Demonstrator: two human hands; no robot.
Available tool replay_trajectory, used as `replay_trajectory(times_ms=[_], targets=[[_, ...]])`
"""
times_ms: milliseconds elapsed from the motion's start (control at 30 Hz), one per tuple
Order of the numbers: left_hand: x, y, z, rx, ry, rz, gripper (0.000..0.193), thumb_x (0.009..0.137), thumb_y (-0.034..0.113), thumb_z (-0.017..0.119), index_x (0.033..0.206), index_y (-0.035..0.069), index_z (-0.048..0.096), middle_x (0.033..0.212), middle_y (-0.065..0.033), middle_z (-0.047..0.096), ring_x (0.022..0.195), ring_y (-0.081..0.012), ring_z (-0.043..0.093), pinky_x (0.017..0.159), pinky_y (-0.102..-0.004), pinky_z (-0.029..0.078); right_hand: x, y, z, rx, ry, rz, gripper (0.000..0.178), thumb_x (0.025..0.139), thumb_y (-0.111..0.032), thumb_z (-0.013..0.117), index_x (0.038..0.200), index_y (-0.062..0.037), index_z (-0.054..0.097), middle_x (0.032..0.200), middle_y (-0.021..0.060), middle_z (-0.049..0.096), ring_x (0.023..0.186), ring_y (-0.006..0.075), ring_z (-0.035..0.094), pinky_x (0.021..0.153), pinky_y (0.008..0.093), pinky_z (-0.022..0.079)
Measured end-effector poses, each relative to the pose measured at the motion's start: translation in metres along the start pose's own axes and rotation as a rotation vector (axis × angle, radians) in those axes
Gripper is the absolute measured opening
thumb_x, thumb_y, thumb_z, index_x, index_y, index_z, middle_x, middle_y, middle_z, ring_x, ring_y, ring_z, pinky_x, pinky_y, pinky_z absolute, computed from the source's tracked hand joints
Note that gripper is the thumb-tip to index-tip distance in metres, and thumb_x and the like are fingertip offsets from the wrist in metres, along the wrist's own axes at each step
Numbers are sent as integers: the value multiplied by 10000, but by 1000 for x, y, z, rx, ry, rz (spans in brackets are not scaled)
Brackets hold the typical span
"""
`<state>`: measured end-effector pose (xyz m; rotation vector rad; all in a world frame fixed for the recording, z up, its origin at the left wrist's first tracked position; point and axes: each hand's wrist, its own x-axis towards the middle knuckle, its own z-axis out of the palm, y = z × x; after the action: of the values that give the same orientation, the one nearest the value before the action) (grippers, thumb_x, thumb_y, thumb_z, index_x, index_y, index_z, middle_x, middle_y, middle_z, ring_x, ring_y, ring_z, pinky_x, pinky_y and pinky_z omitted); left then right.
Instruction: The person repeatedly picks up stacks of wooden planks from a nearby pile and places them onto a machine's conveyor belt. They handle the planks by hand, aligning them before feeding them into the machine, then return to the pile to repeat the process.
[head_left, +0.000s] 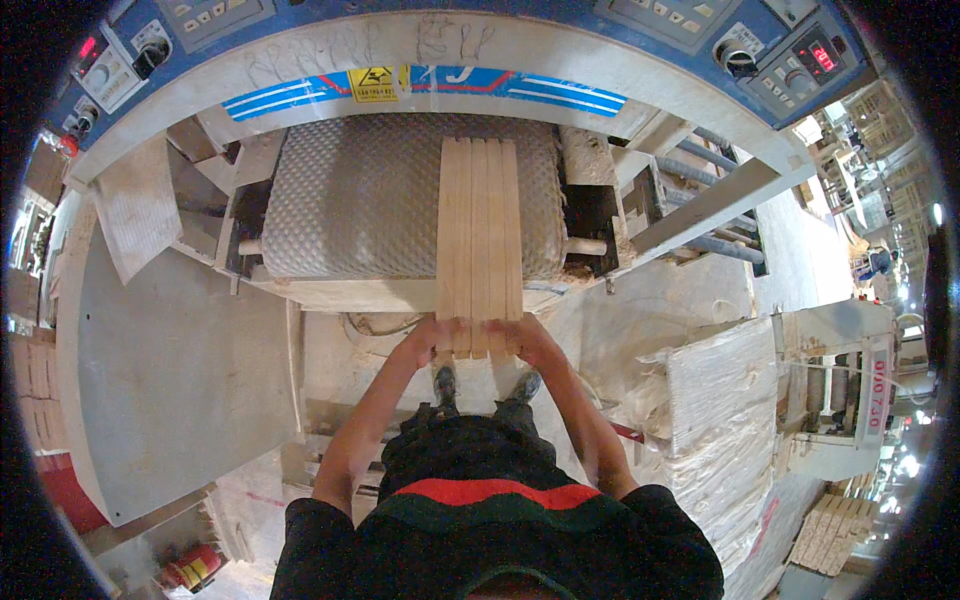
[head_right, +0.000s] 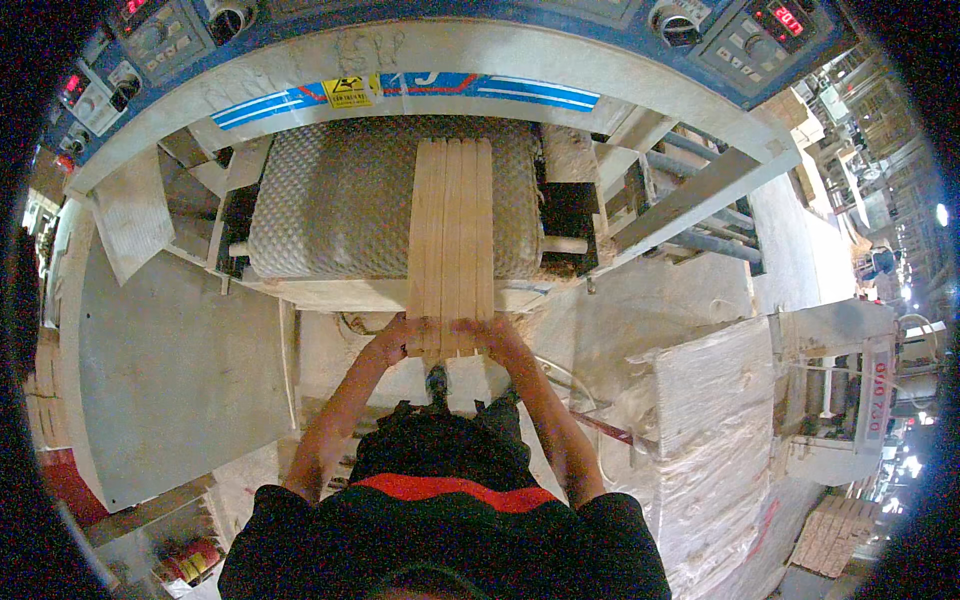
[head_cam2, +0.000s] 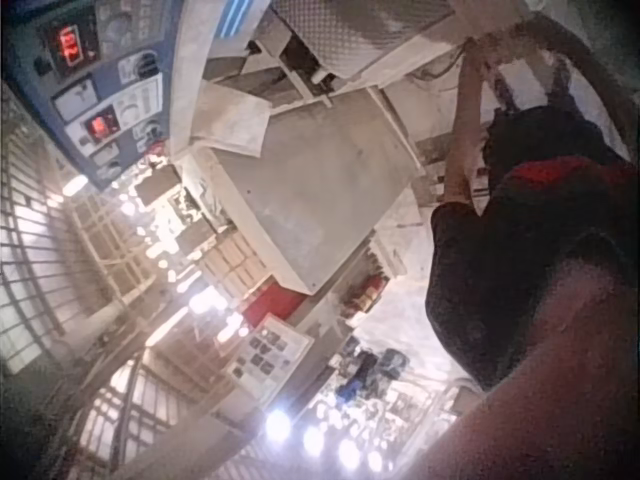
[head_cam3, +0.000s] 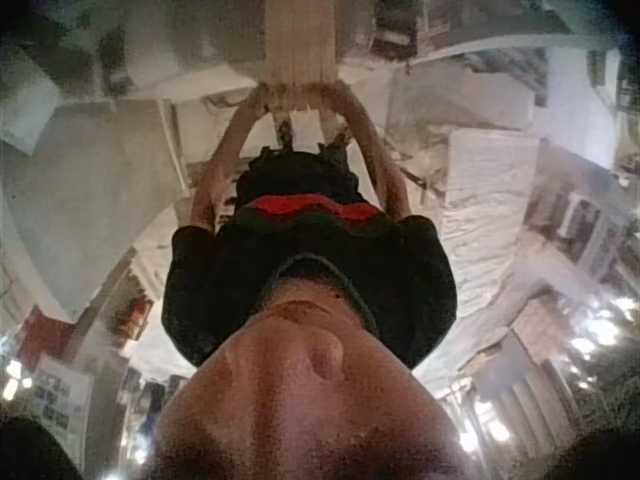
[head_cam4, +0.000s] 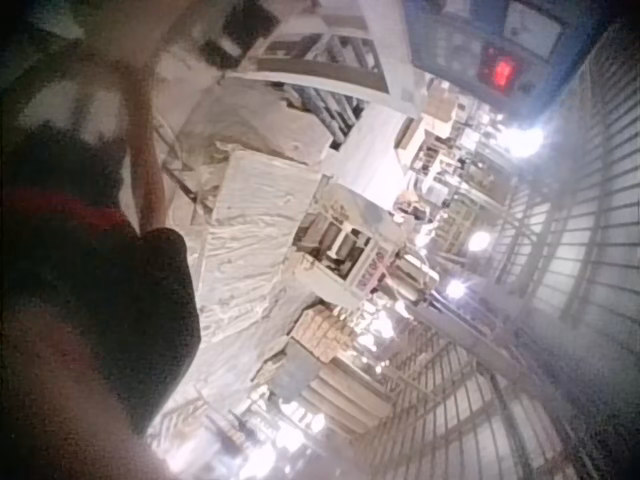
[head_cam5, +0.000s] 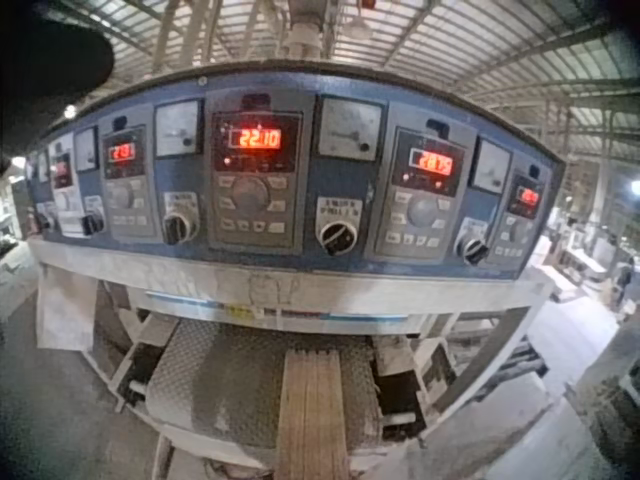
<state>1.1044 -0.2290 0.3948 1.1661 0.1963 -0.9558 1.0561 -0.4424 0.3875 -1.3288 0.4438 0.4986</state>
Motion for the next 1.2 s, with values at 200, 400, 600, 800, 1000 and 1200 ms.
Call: replay_trajectory(times_ms=[200,400,600,800,1000,1200], targets=[[9,7,-8,-82,25,10,464,817,260,653,1164,-19,521,1023,-80,612,866,-192,620,709,-320,528,3,-19,8,243,-55,-63,438,722,-170,731,1073,40,575,929,76,626,809,163,616,686,295,513],[21,14,-9,-154,-98,36,502,822,350,640,1185,29,511,1055,-82,611,923,-206,617,771,-370,531,28,7,-28,-760,-43,-783,485,726,-30,681,1185,-111,547,1009,74,622,875,216,616,751,314,509],[22,25,10,-295,-71,55,528,812,349,648,1215,51,482,1088,-100,601,949,-230,610,792,-375,526,58,25,-55,-541,27,-585,365,805,-102,644,1138,-1,535,1005,98,614,874,224,629,740,324,524],[17,23,-4,-363,-32,61,481,830,333,625,1201,56,496,1066,-91,594,938,-221,597,829,-376,502,50,11,-21,43,-46,-368,341,813,-128,640,1109,10,541,969,133,603,858,235,629,696,321,537],[20,20,-3,-452,-77,95,426,841,297,616,1154,32,505,1081,-123,596,1005,-262,587,864,-396,489,35,-6,-14,-26,-35,-397,307,865,-174,595,1042,69,535,961,132,603,854,203,626,696,268,535],[18,19,-4,-493,-152,133,399,858,278,599,1146,18,505,1139,-169,579,1089,-300,561,905,-412,470,12,-41,11,358,-17,-196,243,881,-67,548,1062,94,519,967,136,608,927,204,622,771,272,527]])
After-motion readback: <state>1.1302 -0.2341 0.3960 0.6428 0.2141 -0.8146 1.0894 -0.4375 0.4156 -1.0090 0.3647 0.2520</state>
